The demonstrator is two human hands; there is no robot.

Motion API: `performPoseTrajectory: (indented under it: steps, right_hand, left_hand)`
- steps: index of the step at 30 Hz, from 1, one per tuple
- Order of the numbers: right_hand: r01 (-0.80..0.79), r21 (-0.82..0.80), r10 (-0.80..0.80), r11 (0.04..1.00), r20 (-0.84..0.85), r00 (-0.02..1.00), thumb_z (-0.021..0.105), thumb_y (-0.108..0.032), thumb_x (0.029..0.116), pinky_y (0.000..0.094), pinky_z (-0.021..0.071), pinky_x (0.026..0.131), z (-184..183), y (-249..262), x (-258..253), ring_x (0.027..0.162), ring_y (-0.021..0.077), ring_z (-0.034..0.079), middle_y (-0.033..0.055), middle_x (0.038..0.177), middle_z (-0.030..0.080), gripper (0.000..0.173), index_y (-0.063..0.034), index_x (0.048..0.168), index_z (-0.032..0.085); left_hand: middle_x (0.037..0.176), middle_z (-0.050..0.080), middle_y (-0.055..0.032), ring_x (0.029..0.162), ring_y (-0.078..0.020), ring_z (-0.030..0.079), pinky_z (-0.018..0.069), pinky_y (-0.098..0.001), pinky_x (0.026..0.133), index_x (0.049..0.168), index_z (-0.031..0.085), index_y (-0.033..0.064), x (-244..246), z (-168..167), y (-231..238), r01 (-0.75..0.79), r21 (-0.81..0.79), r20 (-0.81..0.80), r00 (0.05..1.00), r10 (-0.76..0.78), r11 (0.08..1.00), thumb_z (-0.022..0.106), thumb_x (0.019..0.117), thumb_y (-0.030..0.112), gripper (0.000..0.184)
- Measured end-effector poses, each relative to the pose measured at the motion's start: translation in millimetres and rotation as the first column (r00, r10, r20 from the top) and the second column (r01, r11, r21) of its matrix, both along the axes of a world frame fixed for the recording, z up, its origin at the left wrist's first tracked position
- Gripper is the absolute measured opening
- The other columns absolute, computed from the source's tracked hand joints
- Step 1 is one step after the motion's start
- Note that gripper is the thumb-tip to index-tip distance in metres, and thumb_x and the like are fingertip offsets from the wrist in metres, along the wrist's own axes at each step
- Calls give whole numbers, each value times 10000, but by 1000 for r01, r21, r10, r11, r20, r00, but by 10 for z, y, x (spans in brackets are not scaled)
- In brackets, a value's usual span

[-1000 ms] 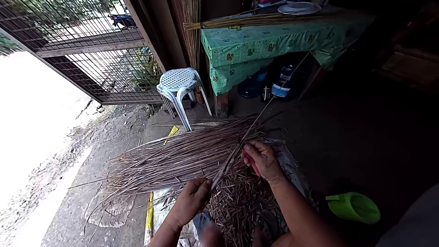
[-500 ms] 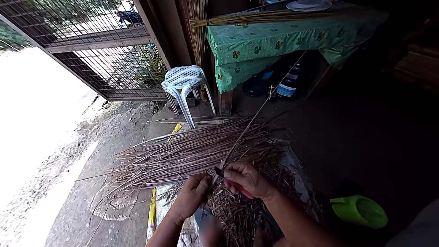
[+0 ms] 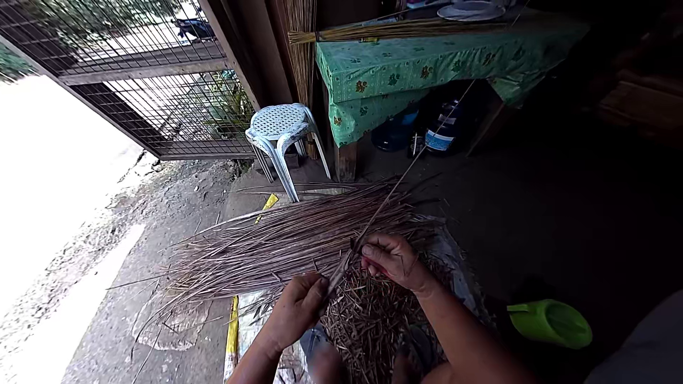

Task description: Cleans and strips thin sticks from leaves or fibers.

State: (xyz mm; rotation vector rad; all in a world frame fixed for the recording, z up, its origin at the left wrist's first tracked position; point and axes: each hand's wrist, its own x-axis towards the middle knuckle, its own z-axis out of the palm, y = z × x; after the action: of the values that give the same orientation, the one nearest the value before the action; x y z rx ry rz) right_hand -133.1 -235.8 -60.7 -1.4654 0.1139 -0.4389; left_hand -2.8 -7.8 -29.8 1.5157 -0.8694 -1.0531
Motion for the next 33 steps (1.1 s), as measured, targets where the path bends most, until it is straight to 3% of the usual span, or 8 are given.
performPoseTrajectory:
  steps: [5, 8, 10, 13, 19, 24, 28, 33]
  right_hand:
    - [128, -42, -125, 991, 52, 991, 571, -111, 1036, 211, 550, 536, 28, -57, -9, 593, 56, 637, 4, 772, 709, 180, 22, 1043, 692]
    - [265, 12, -265, 964, 77, 961, 531, -95, 1049, 218, 539, 525, 61, -185, -27, 587, 75, 624, 24, 772, 699, 213, 40, 1128, 676]
    - [298, 71, -303, 952, 74, 950, 520, -93, 1054, 227, 550, 538, 79, -256, -53, 594, 92, 630, 41, 784, 698, 239, 39, 1199, 656]
    - [257, 136, -265, 957, 43, 963, 523, -95, 1053, 232, 552, 534, 92, -210, -67, 598, 104, 640, 58, 798, 708, 275, 42, 1260, 641]
    - [-44, 138, 55, 989, -73, 996, 559, -102, 1040, 222, 550, 535, 101, 201, -15, 591, 73, 639, 20, 796, 714, 268, 35, 1247, 661]
    - [-18, 22, 18, 1000, 0, 1000, 565, -108, 1043, 210, 550, 539, 44, 192, 12, 598, 56, 638, 15, 802, 722, 246, 38, 1190, 697]
    - [-3, -35, 5, 999, 63, 998, 563, -109, 1047, 201, 546, 544, 13, 146, 9, 606, 47, 633, 17, 810, 720, 251, 39, 1192, 704]
    - [132, -14, -131, 991, 84, 988, 545, -87, 1049, 211, 553, 552, 92, -62, -35, 612, 63, 638, 18, 811, 718, 264, 51, 1226, 684]
  left_hand:
    - [555, 510, 65, 407, 6, 407, 328, -159, 377, 888, 683, 106, 14, -8, 25, 31, -6, -41, 999, -32, 999, 378, 1061, 306, 404]
    - [544, 504, 68, 396, 9, 378, 304, -160, 368, 939, 712, 88, 20, -15, 47, 67, 1, -34, 997, -67, 998, 348, 1065, 332, 456]
    - [560, 515, 67, 405, 5, 389, 321, -163, 374, 988, 726, 87, 30, -43, 50, 90, -9, -25, 996, -91, 996, 447, 1065, 450, 464]
    - [600, 505, 67, 438, -10, 402, 337, -179, 400, 1066, 720, 89, 43, -88, 33, 103, -12, 14, 995, -103, 995, 587, 1019, 464, 401]
    - [661, 551, 66, 482, -16, 463, 428, -185, 452, 1292, 669, 74, 69, -87, 27, 76, 0, 99, 992, -76, 997, 419, 1088, 443, 490]
    - [625, 492, 80, 468, -7, 388, 352, -180, 432, 1285, 686, 101, 103, -57, 50, 87, -17, 105, 991, -84, 996, 408, 1088, 474, 505]
    - [637, 521, 59, 450, -13, 390, 336, -175, 402, 1249, 699, 93, 130, -40, 63, 139, -17, -3, 990, -139, 990, 398, 1091, 475, 511]
    - [622, 534, 61, 433, -4, 398, 343, -167, 389, 1202, 717, 93, 167, -26, 110, 206, 3, -50, 977, -206, 978, 400, 1089, 484, 516]
